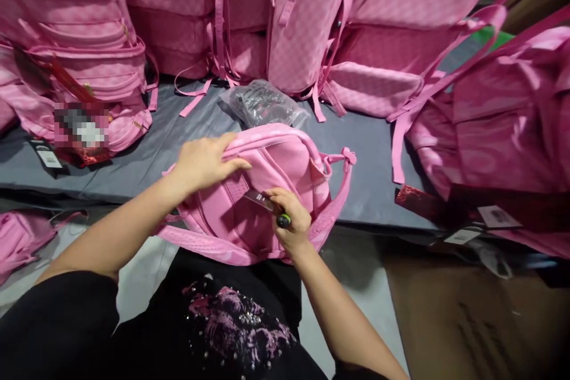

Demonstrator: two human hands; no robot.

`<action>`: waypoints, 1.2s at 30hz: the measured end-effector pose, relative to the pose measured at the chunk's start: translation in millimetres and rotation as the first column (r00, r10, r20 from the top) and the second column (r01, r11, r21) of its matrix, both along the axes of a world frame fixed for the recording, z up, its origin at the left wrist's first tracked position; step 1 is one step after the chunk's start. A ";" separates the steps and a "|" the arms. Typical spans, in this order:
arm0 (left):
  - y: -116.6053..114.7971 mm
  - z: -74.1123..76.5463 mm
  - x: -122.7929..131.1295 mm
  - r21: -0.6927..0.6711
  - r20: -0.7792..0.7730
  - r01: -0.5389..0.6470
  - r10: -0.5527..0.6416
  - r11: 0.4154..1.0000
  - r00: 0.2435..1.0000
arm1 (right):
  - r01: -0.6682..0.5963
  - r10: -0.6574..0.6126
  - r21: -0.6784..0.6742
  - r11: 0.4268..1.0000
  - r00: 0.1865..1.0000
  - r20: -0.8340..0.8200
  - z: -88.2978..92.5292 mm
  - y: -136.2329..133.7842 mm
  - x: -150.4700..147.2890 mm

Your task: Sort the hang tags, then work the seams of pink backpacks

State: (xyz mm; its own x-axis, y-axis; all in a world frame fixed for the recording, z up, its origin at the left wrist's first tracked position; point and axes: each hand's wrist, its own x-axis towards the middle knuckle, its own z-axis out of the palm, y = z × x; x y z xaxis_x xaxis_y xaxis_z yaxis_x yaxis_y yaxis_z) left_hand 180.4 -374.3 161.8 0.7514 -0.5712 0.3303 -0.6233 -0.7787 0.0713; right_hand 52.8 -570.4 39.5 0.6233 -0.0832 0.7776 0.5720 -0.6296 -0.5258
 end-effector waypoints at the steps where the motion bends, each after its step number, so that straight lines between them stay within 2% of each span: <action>1: 5.0 0.2 2.0 0.113 -0.134 -0.083 0.098 0.990 0.986 | -0.019 0.020 0.018 1.000 0.999 -0.035 0.1 3.5 6.2; 3: 29.0 -4.6 -2.5 0.254 -0.239 -0.238 0.299 0.937 0.924 | -0.101 0.105 0.042 0.994 0.989 -0.103 4.1 16.9 18.5; 6: 82.6 -18.1 -24.2 0.264 -0.254 -0.439 0.501 0.859 0.827 | -0.331 0.339 0.080 0.940 0.930 -0.139 17.8 46.4 32.7; 8: 110.7 -28.2 -40.7 0.189 -0.281 -0.536 0.568 0.823 0.774 | -0.451 0.468 0.129 0.883 0.868 -0.167 27.5 62.9 37.4; 10: 121.7 -37.7 -51.2 -0.001 -0.207 -0.558 0.546 0.830 0.812 | -0.454 0.492 0.201 0.868 0.840 -0.227 34.0 71.2 38.8; 11: 120.4 -41.5 -52.8 -0.117 -0.098 -0.508 0.499 0.853 0.861 | -0.414 0.468 0.234 0.880 0.844 -0.262 35.9 72.0 38.5; 12: 115.3 -44.3 -52.0 -0.210 0.044 -0.394 0.412 0.895 0.910 | -0.359 0.427 0.259 0.897 0.855 -0.294 37.2 70.8 37.6; 13: 107.2 -45.5 -49.2 -0.245 0.188 -0.225 0.274 0.943 0.943 | -0.296 0.376 0.272 0.916 0.872 -0.315 38.1 68.0 35.9; 14: 97.2 -45.3 -44.8 -0.222 0.298 -0.039 0.106 0.974 0.949 | -0.232 0.317 0.272 0.934 0.890 -0.327 38.9 64.0 33.6; 15: 86.4 -43.8 -39.5 -0.164 0.352 0.118 -0.054 0.979 0.935 | -0.173 0.254 0.256 0.951 0.908 -0.332 39.8 59.4 30.8; 16: 75.9 -41.3 -33.9 -0.101 0.356 0.231 -0.181 0.968 0.917 | -0.111 0.184 0.229 0.967 0.926 -0.331 40.9 54.3 27.8; 17: 66.7 -38.6 -28.4 -0.050 0.329 0.290 -0.258 0.956 0.908 | -0.038 0.101 0.199 0.979 0.942 -0.321 42.0 49.3 25.0; 20: 51.9 -34.9 -15.7 -0.005 0.210 0.273 -0.266 0.962 0.941 | 0.186 -0.147 0.149 0.971 0.959 -0.242 47.0 37.2 21.4; 22: 53.6 -39.6 -11.6 -0.039 0.167 0.306 -0.296 0.951 0.941 | 0.222 -0.194 0.127 0.967 0.960 -0.201 53.1 33.5 24.1; 26: 69.4 -61.7 -13.0 -0.168 0.285 0.426 -0.370 0.889 0.884 | 0.047 -0.071 -0.106 0.993 0.970 -0.234 75.1 36.5 34.1; 29: 76.8 -75.1 -17.1 -0.229 0.310 0.402 -0.325 0.887 0.894 | -0.049 -0.043 -0.289 0.956 0.952 -0.303 91.8 39.8 36.0; 32: 76.2 -76.4 -19.7 -0.273 0.334 0.404 -0.307 0.873 0.891 | -0.029 -0.125 -0.452 0.892 0.943 -0.308 98.5 38.8 31.7; 36: 72.2 -68.7 -23.9 -0.315 0.461 0.455 -0.285 0.833 0.840 | -0.047 -0.206 -0.595 0.802 0.914 -0.350 95.8 42.0 27.6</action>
State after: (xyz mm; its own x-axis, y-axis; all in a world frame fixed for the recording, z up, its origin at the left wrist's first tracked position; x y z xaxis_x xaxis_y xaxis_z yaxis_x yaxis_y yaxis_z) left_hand 156.5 -302.1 93.1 0.2742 -0.5332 0.8003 -0.8993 -0.4370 0.0169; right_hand 80.4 -528.5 135.3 0.8872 0.2400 0.3941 0.3398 -0.9177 -0.2061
